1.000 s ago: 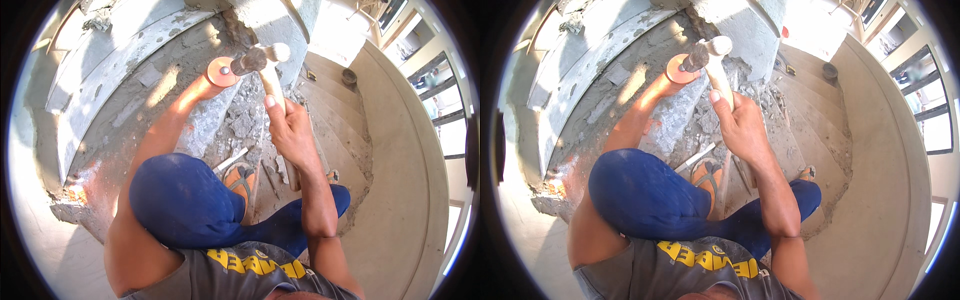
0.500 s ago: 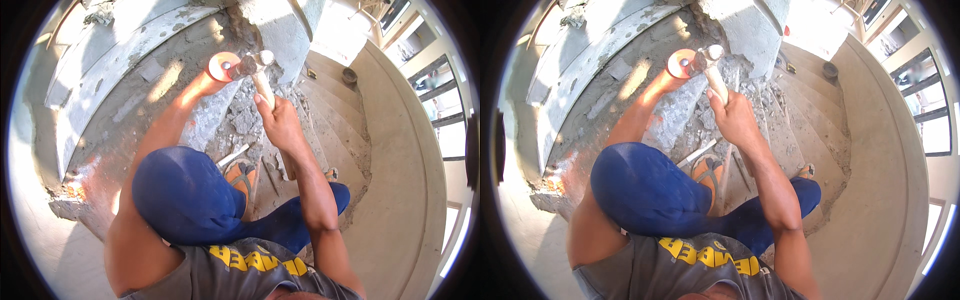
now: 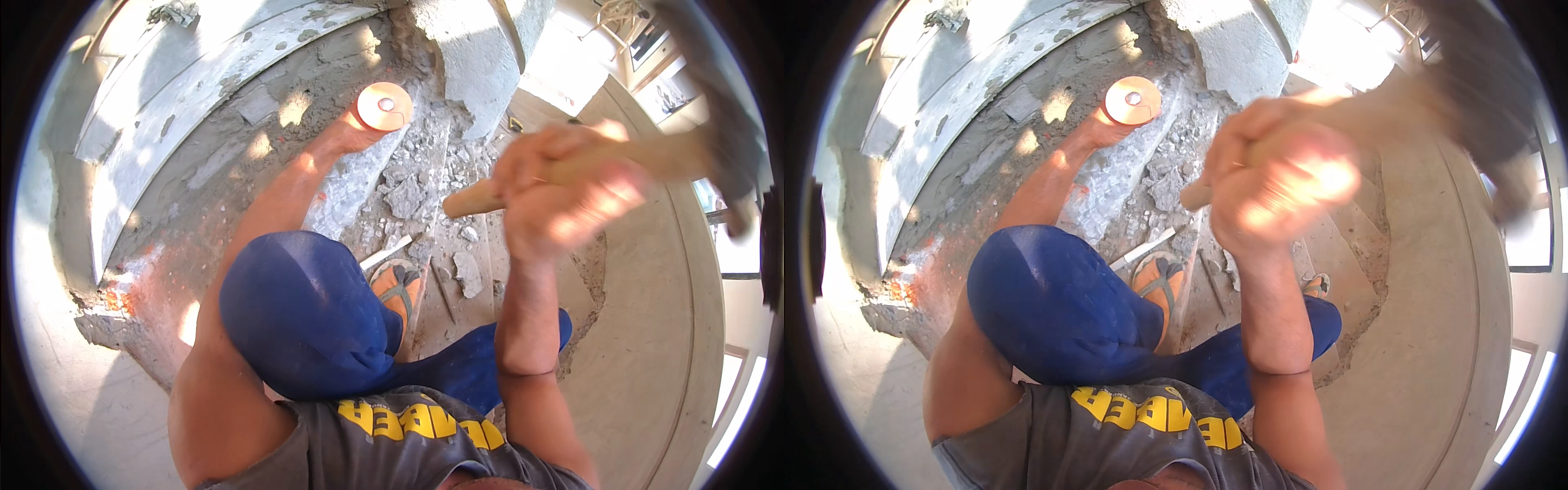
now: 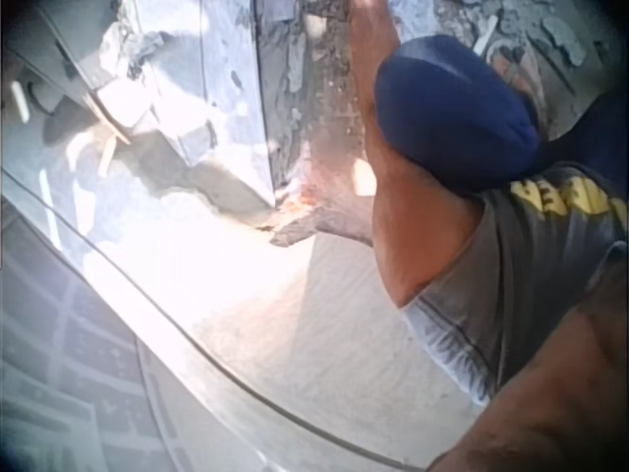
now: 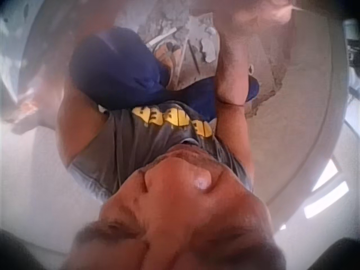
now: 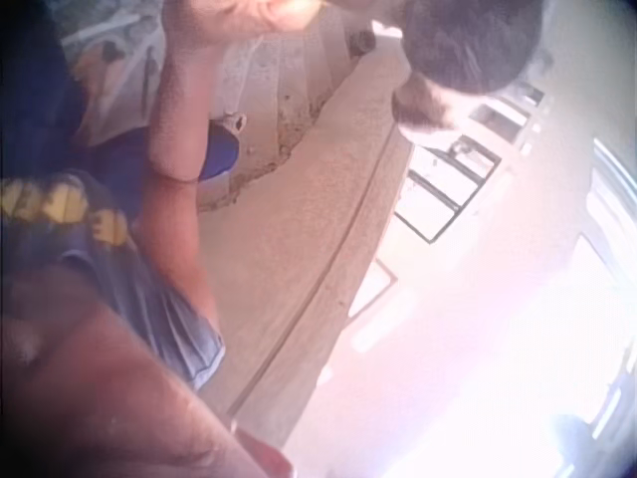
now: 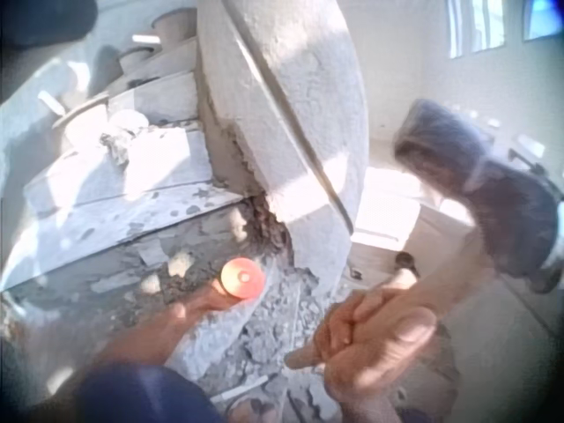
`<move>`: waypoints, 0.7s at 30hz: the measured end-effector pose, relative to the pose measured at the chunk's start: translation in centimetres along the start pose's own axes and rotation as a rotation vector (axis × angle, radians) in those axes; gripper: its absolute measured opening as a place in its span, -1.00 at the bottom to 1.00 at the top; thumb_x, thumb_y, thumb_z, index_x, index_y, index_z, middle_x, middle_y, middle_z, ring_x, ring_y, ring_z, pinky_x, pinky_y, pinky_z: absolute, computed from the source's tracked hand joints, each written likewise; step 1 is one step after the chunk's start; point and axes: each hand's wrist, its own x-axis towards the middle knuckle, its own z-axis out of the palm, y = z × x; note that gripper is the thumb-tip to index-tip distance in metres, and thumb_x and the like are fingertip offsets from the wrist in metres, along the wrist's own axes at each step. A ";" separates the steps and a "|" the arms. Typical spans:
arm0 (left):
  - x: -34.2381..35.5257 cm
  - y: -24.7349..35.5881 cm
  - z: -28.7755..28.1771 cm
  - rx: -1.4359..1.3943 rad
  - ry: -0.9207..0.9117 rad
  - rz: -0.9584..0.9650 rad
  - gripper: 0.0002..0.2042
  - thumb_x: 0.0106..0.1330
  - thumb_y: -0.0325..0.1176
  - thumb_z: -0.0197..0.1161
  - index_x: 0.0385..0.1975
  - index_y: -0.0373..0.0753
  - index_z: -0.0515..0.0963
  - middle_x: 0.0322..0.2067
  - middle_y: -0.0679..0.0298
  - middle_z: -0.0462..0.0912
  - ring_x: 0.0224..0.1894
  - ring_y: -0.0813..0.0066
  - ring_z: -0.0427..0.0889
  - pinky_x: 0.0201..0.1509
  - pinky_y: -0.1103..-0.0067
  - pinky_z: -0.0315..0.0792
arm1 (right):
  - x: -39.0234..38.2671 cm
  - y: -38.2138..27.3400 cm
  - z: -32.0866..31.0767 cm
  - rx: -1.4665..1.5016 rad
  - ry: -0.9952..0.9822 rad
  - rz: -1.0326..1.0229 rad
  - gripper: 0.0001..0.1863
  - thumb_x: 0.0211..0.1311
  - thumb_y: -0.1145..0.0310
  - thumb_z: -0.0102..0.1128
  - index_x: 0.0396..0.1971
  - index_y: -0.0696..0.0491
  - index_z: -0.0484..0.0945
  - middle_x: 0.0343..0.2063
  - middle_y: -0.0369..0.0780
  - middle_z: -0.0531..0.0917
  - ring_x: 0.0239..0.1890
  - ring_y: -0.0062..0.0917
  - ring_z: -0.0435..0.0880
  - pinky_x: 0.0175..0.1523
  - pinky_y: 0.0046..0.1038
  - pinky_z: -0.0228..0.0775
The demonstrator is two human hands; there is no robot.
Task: The person chips away concrete from a set of stairs using a hammer and chisel before helping another person place a large tile onto a step.
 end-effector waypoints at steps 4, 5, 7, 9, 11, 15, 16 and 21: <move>-0.1 1.3 0.3 -0.264 -0.129 0.239 -0.76 0.41 -0.34 0.31 0.00 -0.21 0.56 -0.12 0.39 0.63 -0.04 0.61 0.52 0.07 0.50 0.49 | -1.4 4.7 3.2 -0.464 -0.628 0.633 -0.55 0.47 0.13 0.17 -0.36 0.30 0.58 -0.65 0.05 0.58 -0.58 -0.17 0.62 -0.41 -0.24 0.42; -1.3 2.2 3.1 -0.264 0.015 0.136 -0.78 0.42 -0.35 0.29 0.00 -0.20 0.57 -0.13 0.40 0.63 -0.05 0.62 0.53 0.08 0.51 0.48 | -1.2 4.2 1.9 -0.476 -0.625 0.654 -0.56 0.49 0.12 0.16 -0.36 0.28 0.58 -0.69 -0.01 0.57 -0.62 -0.24 0.60 -0.44 -0.27 0.41; -0.1 0.5 0.4 -0.253 -0.079 0.045 -0.72 0.39 -0.36 0.34 0.06 -0.20 0.57 -0.06 0.37 0.66 0.02 0.58 0.57 0.15 0.54 0.48 | -0.6 1.7 0.8 -0.304 -0.553 0.696 -0.56 0.53 0.10 0.11 -0.37 0.23 0.55 -0.74 -0.15 0.51 -0.69 -0.40 0.52 -0.53 -0.36 0.36; -0.5 -2.3 1.6 -0.127 -0.047 -0.078 -0.64 0.32 -0.34 0.46 0.08 -0.20 0.57 -0.03 0.35 0.69 0.03 0.55 0.61 0.18 0.55 0.50 | 1.3 -1.3 -0.2 -0.056 -0.383 0.727 -0.55 0.57 0.06 0.04 -0.40 0.15 0.51 -0.77 -0.31 0.43 -0.77 -0.57 0.41 -0.63 -0.47 0.28; -0.1 -1.1 -0.1 -0.041 -0.041 -0.182 -0.62 0.29 -0.32 0.50 0.06 -0.20 0.57 -0.05 0.36 0.70 0.01 0.56 0.63 0.17 0.55 0.51 | 2.4 -3.7 -0.8 0.171 -0.197 0.632 -0.52 0.62 0.01 -0.09 -0.44 0.07 0.40 -0.76 -0.41 0.32 -0.80 -0.77 0.27 -0.73 -0.60 0.11; -0.7 0.5 1.4 -0.230 0.081 -0.019 -0.79 0.36 -0.19 0.45 -0.32 -0.14 0.57 -0.44 0.53 0.53 -0.37 0.70 0.46 -0.29 0.63 0.41 | 2.4 -6.4 -3.5 0.285 0.072 0.575 -0.32 0.45 -0.36 -0.09 -0.41 0.07 0.31 -0.78 -0.31 0.28 -0.86 -0.70 0.17 -0.80 -0.61 0.07; -0.9 1.5 0.7 -0.115 0.061 -0.062 -0.80 0.36 -0.20 0.44 -0.29 -0.15 0.59 -0.41 0.51 0.57 -0.34 0.68 0.50 -0.25 0.60 0.44 | 2.0 -6.7 -4.1 0.299 0.075 0.557 -0.31 0.41 -0.39 -0.07 -0.39 0.07 0.31 -0.78 -0.31 0.28 -0.86 -0.70 0.17 -0.79 -0.61 0.07; -1.5 0.2 0.4 -0.016 0.058 0.056 -0.83 0.36 -0.31 0.44 -0.22 -0.20 0.61 -0.30 0.44 0.66 -0.23 0.59 0.57 -0.08 0.54 0.50 | 0.1 -7.2 -5.0 0.282 0.104 0.540 -0.30 0.39 -0.39 -0.01 -0.38 0.08 0.31 -0.77 -0.32 0.30 -0.85 -0.72 0.19 -0.78 -0.61 0.06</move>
